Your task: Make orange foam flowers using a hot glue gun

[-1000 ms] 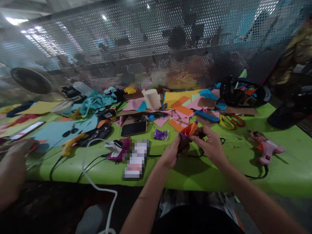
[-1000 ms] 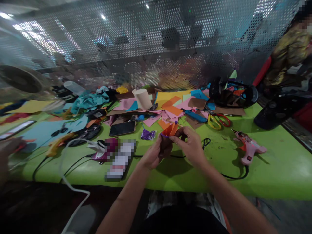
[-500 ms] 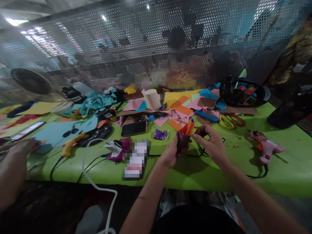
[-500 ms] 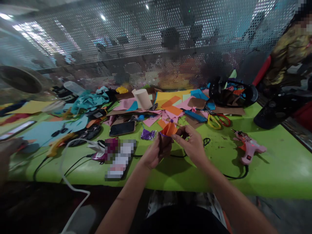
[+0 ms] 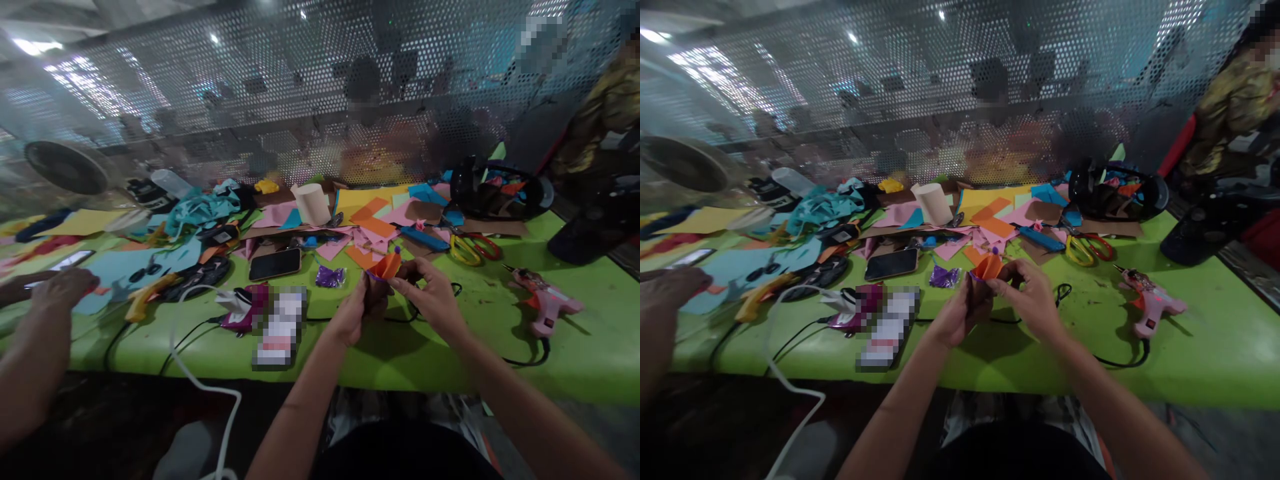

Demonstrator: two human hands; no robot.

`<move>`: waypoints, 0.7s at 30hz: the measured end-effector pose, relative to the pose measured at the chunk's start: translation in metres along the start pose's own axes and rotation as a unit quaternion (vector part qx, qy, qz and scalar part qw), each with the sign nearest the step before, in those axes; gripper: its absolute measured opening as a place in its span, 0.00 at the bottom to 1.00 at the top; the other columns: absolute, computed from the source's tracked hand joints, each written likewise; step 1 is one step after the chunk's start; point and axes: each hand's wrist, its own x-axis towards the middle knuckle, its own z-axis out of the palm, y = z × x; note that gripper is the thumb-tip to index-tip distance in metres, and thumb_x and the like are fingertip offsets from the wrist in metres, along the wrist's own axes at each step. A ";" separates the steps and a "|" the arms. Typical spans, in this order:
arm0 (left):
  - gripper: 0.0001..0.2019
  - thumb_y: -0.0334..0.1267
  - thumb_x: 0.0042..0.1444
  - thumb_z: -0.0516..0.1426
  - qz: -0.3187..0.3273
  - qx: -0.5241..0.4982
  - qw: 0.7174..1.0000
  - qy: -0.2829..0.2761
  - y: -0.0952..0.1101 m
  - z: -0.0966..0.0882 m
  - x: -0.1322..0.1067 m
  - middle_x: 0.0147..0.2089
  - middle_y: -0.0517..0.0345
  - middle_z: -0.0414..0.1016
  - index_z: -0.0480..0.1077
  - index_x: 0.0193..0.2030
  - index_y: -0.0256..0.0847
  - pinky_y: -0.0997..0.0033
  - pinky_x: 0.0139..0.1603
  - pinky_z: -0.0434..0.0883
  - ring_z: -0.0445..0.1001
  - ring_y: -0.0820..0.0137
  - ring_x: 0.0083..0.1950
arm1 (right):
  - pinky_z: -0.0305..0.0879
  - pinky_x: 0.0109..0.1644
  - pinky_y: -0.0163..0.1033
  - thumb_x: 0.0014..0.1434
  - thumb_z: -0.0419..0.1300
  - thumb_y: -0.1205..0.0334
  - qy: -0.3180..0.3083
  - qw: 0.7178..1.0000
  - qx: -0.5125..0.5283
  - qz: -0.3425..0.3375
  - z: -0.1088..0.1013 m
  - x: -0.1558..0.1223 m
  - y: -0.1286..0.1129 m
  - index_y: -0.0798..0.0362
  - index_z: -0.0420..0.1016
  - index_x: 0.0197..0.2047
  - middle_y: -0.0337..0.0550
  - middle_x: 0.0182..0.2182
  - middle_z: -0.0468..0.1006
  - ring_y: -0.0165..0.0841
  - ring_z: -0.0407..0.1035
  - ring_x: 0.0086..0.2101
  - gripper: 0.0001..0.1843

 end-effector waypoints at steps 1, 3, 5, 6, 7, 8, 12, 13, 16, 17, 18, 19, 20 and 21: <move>0.33 0.72 0.47 0.57 0.000 0.002 1.000 -0.003 0.000 0.000 0.000 0.19 0.71 0.53 0.65 0.33 0.39 0.81 0.17 0.46 0.45 0.83 0.17 | 0.62 0.34 0.36 0.56 0.67 0.54 -0.001 1.000 -0.001 0.001 0.000 0.000 0.000 0.51 0.73 0.32 0.38 0.29 0.74 0.31 0.65 0.29 0.11; 0.32 0.72 0.47 0.57 0.001 0.005 1.000 -0.016 0.000 0.001 -0.001 0.18 0.71 0.52 0.64 0.31 0.39 0.80 0.17 0.45 0.45 0.82 0.16 | 0.62 0.34 0.36 0.56 0.67 0.54 -0.002 1.000 -0.005 -0.001 0.001 0.000 0.000 0.51 0.73 0.32 0.39 0.28 0.74 0.31 0.64 0.29 0.11; 0.33 0.73 0.46 0.56 0.001 0.006 0.999 -0.034 0.003 0.002 -0.002 0.17 0.72 0.50 0.62 0.29 0.40 0.81 0.17 0.46 0.44 0.82 0.16 | 0.62 0.34 0.36 0.56 0.67 0.54 -0.001 1.000 -0.001 0.003 0.001 0.000 0.000 0.51 0.72 0.31 0.38 0.28 0.74 0.31 0.64 0.29 0.11; 0.33 0.74 0.46 0.56 -0.001 0.005 0.999 -0.047 0.004 0.002 -0.003 0.17 0.72 0.50 0.62 0.29 0.39 0.81 0.17 0.47 0.44 0.82 0.16 | 0.62 0.34 0.36 0.56 0.67 0.53 0.001 1.000 0.004 0.006 0.000 0.000 0.000 0.51 0.72 0.31 0.38 0.28 0.73 0.31 0.64 0.29 0.12; 0.34 0.74 0.46 0.56 -0.001 0.004 0.998 -0.061 0.006 0.003 -0.004 0.17 0.72 0.49 0.62 0.30 0.39 0.81 0.18 0.47 0.44 0.83 0.17 | 0.61 0.33 0.36 0.56 0.66 0.52 0.004 1.000 0.009 0.009 -0.001 0.000 -0.001 0.51 0.72 0.31 0.38 0.28 0.73 0.31 0.64 0.29 0.12; 0.33 0.73 0.46 0.57 0.002 0.003 0.997 -0.072 0.007 0.002 -0.006 0.17 0.73 0.50 0.63 0.30 0.39 0.82 0.18 0.48 0.44 0.83 0.17 | 0.61 0.33 0.36 0.56 0.66 0.51 0.008 1.000 0.013 0.010 -0.001 0.000 -0.001 0.51 0.72 0.31 0.38 0.28 0.72 0.31 0.64 0.29 0.13; 0.28 0.64 0.49 0.63 0.021 -0.003 0.996 -0.091 0.009 0.001 -0.009 0.19 0.73 0.52 0.63 0.36 0.39 0.83 0.19 0.47 0.44 0.83 0.17 | 0.60 0.32 0.36 0.56 0.66 0.50 0.016 1.000 0.021 0.013 -0.003 0.001 -0.002 0.51 0.71 0.30 0.37 0.26 0.71 0.31 0.63 0.28 0.14; 0.27 0.63 0.50 0.63 0.020 -0.001 0.996 -0.089 0.009 0.001 -0.009 0.19 0.73 0.52 0.63 0.37 0.40 0.83 0.19 0.47 0.44 0.83 0.17 | 0.60 0.32 0.36 0.56 0.66 0.50 0.015 1.000 0.023 0.015 -0.002 0.001 -0.002 0.51 0.71 0.30 0.37 0.26 0.71 0.31 0.63 0.28 0.14; 0.28 0.64 0.50 0.62 0.017 0.011 0.997 -0.075 0.008 0.000 -0.008 0.21 0.71 0.54 0.63 0.36 0.39 0.82 0.19 0.47 0.46 0.82 0.18 | 0.61 0.32 0.37 0.54 0.67 0.50 0.012 1.000 0.020 0.013 0.000 0.001 0.000 0.51 0.71 0.30 0.38 0.27 0.72 0.31 0.63 0.28 0.14; 0.27 0.64 0.51 0.61 0.018 0.015 0.997 -0.071 0.007 0.000 -0.008 0.21 0.71 0.55 0.63 0.36 0.39 0.82 0.19 0.48 0.46 0.83 0.18 | 0.61 0.33 0.37 0.54 0.67 0.50 0.010 1.000 0.015 0.010 0.000 0.001 0.001 0.51 0.72 0.30 0.38 0.27 0.72 0.31 0.64 0.29 0.14; 0.27 0.64 0.51 0.61 0.019 0.020 0.997 -0.068 0.007 0.000 -0.008 0.22 0.70 0.56 0.63 0.35 0.39 0.82 0.19 0.48 0.47 0.83 0.19 | 0.61 0.33 0.37 0.54 0.67 0.51 0.009 1.000 0.008 0.006 0.001 0.001 0.001 0.51 0.72 0.30 0.38 0.27 0.72 0.31 0.64 0.29 0.14; 0.27 0.64 0.51 0.61 0.020 0.024 0.997 -0.066 0.006 0.000 -0.008 0.22 0.70 0.56 0.63 0.35 0.39 0.82 0.19 0.48 0.47 0.83 0.19 | 0.61 0.33 0.37 0.55 0.67 0.51 0.009 1.000 0.001 0.001 0.001 0.001 0.001 0.51 0.72 0.29 0.38 0.27 0.72 0.31 0.64 0.29 0.13; 0.27 0.64 0.51 0.61 0.022 0.026 0.997 -0.065 0.006 0.000 -0.007 0.23 0.70 0.56 0.63 0.35 0.39 0.82 0.19 0.47 0.47 0.83 0.19 | 0.61 0.33 0.37 0.55 0.67 0.52 0.008 1.000 -0.004 -0.003 0.001 0.001 0.001 0.51 0.72 0.29 0.38 0.27 0.72 0.31 0.64 0.29 0.13; 0.27 0.64 0.51 0.61 0.024 0.027 0.997 -0.064 0.005 0.000 -0.007 0.23 0.69 0.56 0.63 0.35 0.39 0.81 0.19 0.47 0.47 0.83 0.19 | 0.61 0.33 0.37 0.56 0.66 0.52 0.007 1.000 -0.006 -0.005 0.001 0.001 0.001 0.51 0.72 0.30 0.38 0.27 0.72 0.31 0.64 0.29 0.13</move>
